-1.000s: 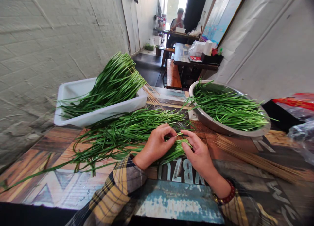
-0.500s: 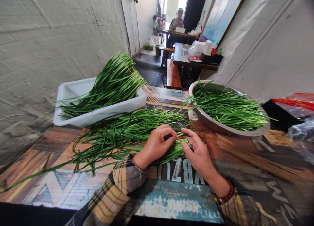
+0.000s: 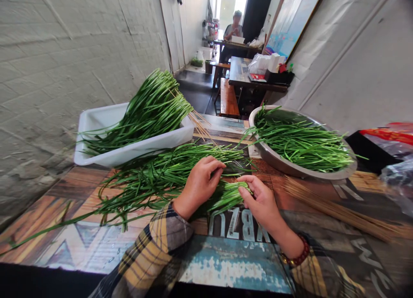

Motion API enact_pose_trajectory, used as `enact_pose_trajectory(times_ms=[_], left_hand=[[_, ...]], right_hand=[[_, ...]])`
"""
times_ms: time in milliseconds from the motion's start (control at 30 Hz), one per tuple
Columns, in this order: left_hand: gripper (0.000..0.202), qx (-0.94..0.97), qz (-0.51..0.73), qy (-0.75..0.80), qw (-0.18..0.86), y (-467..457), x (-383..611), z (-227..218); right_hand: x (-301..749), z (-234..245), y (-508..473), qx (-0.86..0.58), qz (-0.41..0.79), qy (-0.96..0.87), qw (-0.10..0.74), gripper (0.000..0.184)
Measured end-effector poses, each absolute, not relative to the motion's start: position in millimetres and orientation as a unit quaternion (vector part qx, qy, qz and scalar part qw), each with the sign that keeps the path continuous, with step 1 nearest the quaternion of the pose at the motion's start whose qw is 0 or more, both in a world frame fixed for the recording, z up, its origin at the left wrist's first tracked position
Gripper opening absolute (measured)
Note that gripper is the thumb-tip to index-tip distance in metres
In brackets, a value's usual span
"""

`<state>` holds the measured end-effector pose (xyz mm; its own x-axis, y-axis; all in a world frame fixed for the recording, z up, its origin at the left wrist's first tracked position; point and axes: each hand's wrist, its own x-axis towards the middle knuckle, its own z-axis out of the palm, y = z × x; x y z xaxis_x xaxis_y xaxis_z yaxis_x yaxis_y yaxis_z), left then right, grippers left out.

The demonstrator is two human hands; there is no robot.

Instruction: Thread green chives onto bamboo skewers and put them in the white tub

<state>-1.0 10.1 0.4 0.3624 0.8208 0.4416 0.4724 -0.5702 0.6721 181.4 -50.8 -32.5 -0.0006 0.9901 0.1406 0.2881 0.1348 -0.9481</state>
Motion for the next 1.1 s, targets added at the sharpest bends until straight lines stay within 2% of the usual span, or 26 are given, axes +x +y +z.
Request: enact_pose_trajectory(times_ms=[167,367,500,667,767,867,967,1100], left_hand=[[0.015,0.854,0.298,0.408,0.124,12.9,-2.5,-6.3],[0.012,0.886,0.199,0.411,0.078,12.7,-2.2,-8.3],[0.009,0.892,0.172,0.415,0.056,11.7,-0.5,-8.3],[0.018,0.901,0.177,0.393,0.046,10.7,1.0,-6.8],[0.014,0.882,0.238,0.396,0.092,11.9,0.2,-7.3],[0.017,0.828,0.334,0.404,0.2,13.2,0.1,-7.7],[0.021,0.78,0.391,0.397,0.284,12.7,1.4,-5.1],[0.016,0.764,0.399,0.384,0.33,10.0,3.6,0.4]], right_hand=[[180.7,-31.3,-51.3,-0.541,0.383,-0.599,0.449,0.02],[178.3,-30.1,-51.0,-0.539,0.382,-0.597,0.455,0.019],[178.2,-30.7,-50.3,-0.537,0.38,-0.604,0.451,0.02],[178.6,-31.3,-49.6,-0.543,0.368,-0.609,0.445,0.021],[178.8,-29.7,-49.2,-0.543,0.359,-0.602,0.462,0.026],[180.0,-28.5,-48.8,-0.545,0.354,-0.6,0.466,0.033],[181.6,-28.6,-49.2,-0.548,0.349,-0.61,0.454,0.031],[182.1,-26.8,-52.1,-0.548,0.34,-0.622,0.444,0.027]])
